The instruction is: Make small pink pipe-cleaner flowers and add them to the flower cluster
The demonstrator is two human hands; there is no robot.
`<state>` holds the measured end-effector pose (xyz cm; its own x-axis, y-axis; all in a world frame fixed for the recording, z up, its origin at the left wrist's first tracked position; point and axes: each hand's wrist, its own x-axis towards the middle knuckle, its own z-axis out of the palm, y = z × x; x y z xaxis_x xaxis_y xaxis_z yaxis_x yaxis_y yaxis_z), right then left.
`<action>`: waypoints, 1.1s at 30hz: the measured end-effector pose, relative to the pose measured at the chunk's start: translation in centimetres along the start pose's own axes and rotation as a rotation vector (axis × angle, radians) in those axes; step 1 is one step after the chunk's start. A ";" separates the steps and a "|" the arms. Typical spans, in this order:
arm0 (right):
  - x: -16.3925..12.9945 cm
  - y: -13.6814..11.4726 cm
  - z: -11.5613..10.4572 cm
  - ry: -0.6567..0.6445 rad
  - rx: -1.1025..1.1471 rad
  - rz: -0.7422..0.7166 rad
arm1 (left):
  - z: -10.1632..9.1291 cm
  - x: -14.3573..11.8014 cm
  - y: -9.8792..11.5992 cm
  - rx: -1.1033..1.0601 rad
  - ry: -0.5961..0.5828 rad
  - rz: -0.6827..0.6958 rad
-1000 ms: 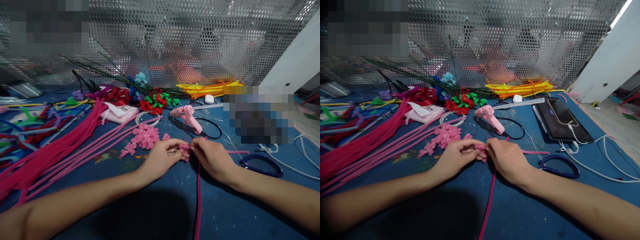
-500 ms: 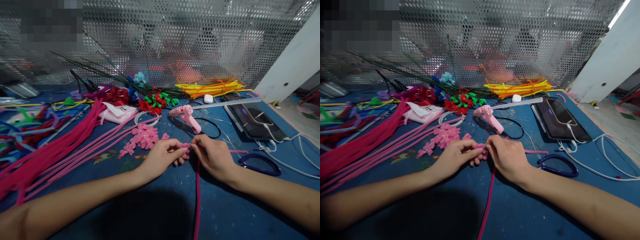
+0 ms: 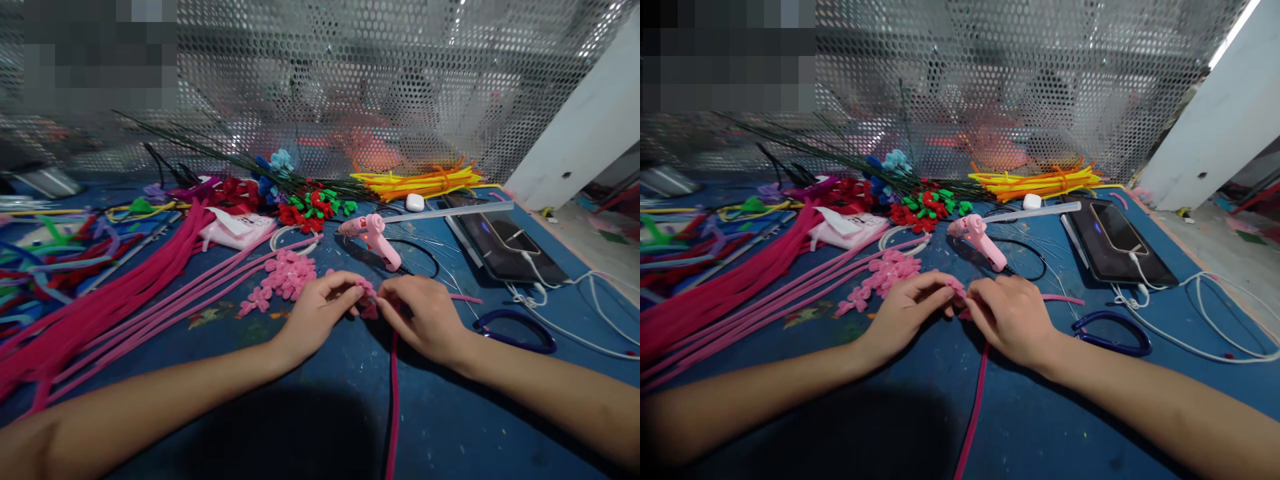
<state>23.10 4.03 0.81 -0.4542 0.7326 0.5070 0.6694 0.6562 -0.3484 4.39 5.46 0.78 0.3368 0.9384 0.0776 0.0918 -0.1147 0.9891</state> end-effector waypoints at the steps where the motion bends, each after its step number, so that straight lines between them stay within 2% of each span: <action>1: 0.0 0.0 0.0 0.016 -0.031 -0.016 | 0.0 0.0 0.0 0.013 -0.012 0.001; 5: 0.0 0.2 0.0 0.059 -0.099 -0.041 | 0.0 -0.2 0.2 0.189 -0.105 0.035; 10: -0.1 0.3 -0.1 0.063 -0.083 -0.009 | -0.1 -0.4 0.3 0.535 -0.126 0.219; 16: -0.3 0.2 0.1 0.093 -0.115 -0.043 | -0.1 -0.5 0.2 0.589 -0.171 0.277; 22: -0.3 0.1 0.4 0.106 -0.180 -0.131 | -0.2 -0.6 0.2 0.578 -0.187 0.251; 28: -0.2 0.1 0.1 0.112 -0.277 -0.239 | 0.1 -0.6 0.4 0.594 -0.145 0.233; 33: -0.3 -0.4 0.5 0.145 -0.359 -0.269 | 0.7 -0.8 0.1 0.520 -0.114 0.044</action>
<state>22.69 3.61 0.39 -0.5695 0.4953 0.6561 0.7118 0.6963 0.0922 4.80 4.48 0.69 0.4481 0.8909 0.0743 0.5181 -0.3265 0.7906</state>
